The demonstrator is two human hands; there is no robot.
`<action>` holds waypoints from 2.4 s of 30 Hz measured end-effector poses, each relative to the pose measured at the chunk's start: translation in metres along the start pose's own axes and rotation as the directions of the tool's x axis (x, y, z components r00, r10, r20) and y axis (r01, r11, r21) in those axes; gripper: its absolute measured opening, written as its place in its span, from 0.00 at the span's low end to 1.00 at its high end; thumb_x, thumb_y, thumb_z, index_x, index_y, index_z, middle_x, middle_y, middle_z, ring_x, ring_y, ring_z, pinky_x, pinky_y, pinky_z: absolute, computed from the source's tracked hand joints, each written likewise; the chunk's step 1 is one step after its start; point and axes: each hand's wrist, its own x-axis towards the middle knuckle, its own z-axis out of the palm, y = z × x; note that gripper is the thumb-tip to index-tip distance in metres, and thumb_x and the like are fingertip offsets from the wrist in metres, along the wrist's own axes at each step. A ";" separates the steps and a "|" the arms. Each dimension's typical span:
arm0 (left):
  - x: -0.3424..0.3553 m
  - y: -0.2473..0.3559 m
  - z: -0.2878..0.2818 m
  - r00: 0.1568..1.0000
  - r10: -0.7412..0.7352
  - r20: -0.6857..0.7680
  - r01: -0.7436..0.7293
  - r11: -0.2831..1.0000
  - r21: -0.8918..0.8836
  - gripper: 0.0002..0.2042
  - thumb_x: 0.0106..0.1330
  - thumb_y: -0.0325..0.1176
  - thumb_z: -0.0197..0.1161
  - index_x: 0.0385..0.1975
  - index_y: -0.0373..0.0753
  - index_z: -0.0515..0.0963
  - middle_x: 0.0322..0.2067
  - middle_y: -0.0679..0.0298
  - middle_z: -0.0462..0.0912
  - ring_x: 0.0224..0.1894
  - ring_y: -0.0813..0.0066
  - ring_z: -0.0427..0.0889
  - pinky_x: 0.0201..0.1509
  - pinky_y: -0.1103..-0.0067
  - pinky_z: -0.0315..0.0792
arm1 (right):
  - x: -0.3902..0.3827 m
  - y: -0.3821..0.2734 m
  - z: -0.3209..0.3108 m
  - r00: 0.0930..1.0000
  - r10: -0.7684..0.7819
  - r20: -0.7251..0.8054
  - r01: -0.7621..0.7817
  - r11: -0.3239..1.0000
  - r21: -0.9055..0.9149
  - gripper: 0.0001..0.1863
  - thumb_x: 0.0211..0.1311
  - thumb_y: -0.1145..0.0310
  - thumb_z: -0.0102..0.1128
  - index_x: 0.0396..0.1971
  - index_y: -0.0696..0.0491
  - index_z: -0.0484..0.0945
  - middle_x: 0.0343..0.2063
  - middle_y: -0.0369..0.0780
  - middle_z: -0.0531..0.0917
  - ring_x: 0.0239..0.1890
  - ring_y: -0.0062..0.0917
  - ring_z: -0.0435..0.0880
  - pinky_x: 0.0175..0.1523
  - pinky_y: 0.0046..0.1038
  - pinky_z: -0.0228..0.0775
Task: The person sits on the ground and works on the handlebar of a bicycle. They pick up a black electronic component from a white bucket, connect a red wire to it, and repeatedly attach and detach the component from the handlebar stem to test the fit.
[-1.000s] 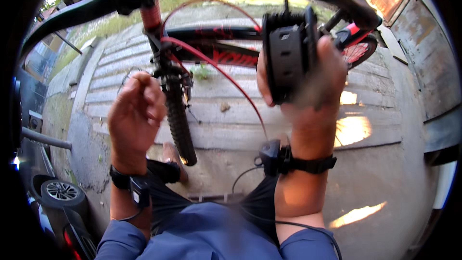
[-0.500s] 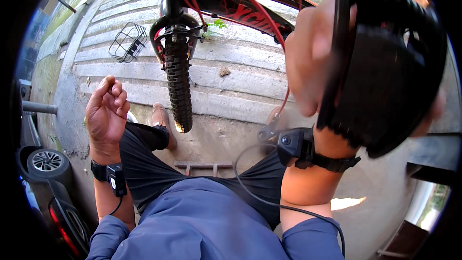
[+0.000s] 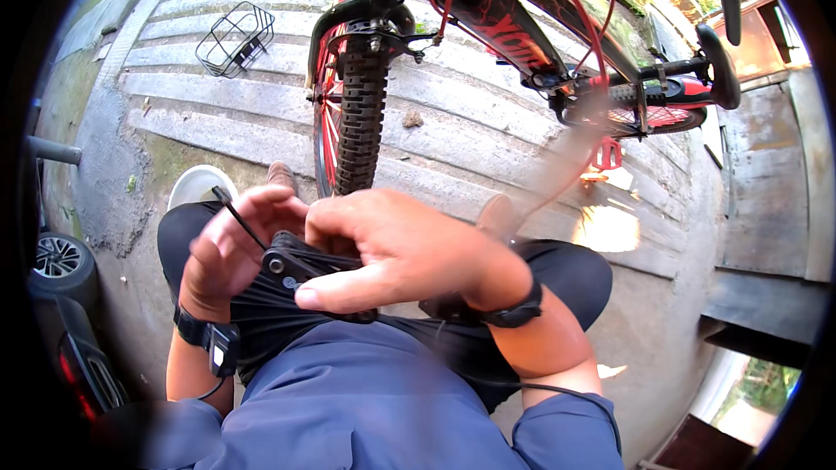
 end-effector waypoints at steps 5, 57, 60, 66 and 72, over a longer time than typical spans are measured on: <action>-0.016 -0.030 -0.006 0.986 -0.157 -0.062 0.158 0.987 0.009 0.40 0.63 0.53 0.66 0.67 0.31 0.61 0.59 0.58 0.73 0.62 0.69 0.71 0.69 0.73 0.62 | 0.019 0.033 0.048 0.991 0.130 -0.035 -0.134 0.967 -0.216 0.27 0.52 0.47 0.73 0.30 0.58 0.75 0.21 0.43 0.77 0.23 0.36 0.77 0.29 0.34 0.68; -0.004 -0.084 -0.058 0.584 -0.521 -0.623 0.334 0.853 -0.401 0.11 0.76 0.32 0.48 0.42 0.31 0.75 0.38 0.54 0.81 0.41 0.66 0.83 0.50 0.74 0.75 | 0.047 0.445 -0.051 0.905 0.298 -0.303 -0.423 0.698 -0.578 0.13 0.60 0.67 0.57 0.41 0.56 0.81 0.38 0.53 0.83 0.43 0.51 0.81 0.48 0.45 0.73; -0.006 -0.087 -0.056 0.587 -0.513 -0.626 0.312 0.857 -0.410 0.10 0.76 0.30 0.49 0.44 0.31 0.74 0.39 0.55 0.81 0.41 0.66 0.83 0.51 0.73 0.75 | 0.051 0.452 -0.051 0.911 0.307 -0.274 -0.411 0.690 -0.595 0.13 0.59 0.67 0.58 0.42 0.56 0.81 0.39 0.53 0.83 0.43 0.51 0.81 0.48 0.45 0.73; -0.003 -0.087 -0.058 0.611 -0.509 -0.606 0.292 0.857 -0.425 0.10 0.75 0.29 0.50 0.45 0.30 0.74 0.40 0.55 0.80 0.43 0.66 0.81 0.53 0.72 0.74 | 0.048 0.464 -0.053 0.906 0.326 -0.269 -0.422 0.664 -0.617 0.14 0.58 0.66 0.60 0.43 0.54 0.81 0.41 0.52 0.83 0.44 0.49 0.81 0.49 0.45 0.73; -0.003 -0.084 -0.059 0.622 -0.518 -0.587 0.287 0.849 -0.444 0.10 0.76 0.29 0.49 0.45 0.29 0.74 0.41 0.56 0.78 0.44 0.67 0.81 0.54 0.73 0.73 | 0.046 0.473 -0.047 0.902 0.344 -0.259 -0.428 0.644 -0.635 0.16 0.57 0.65 0.62 0.44 0.53 0.81 0.42 0.51 0.83 0.45 0.47 0.82 0.50 0.44 0.74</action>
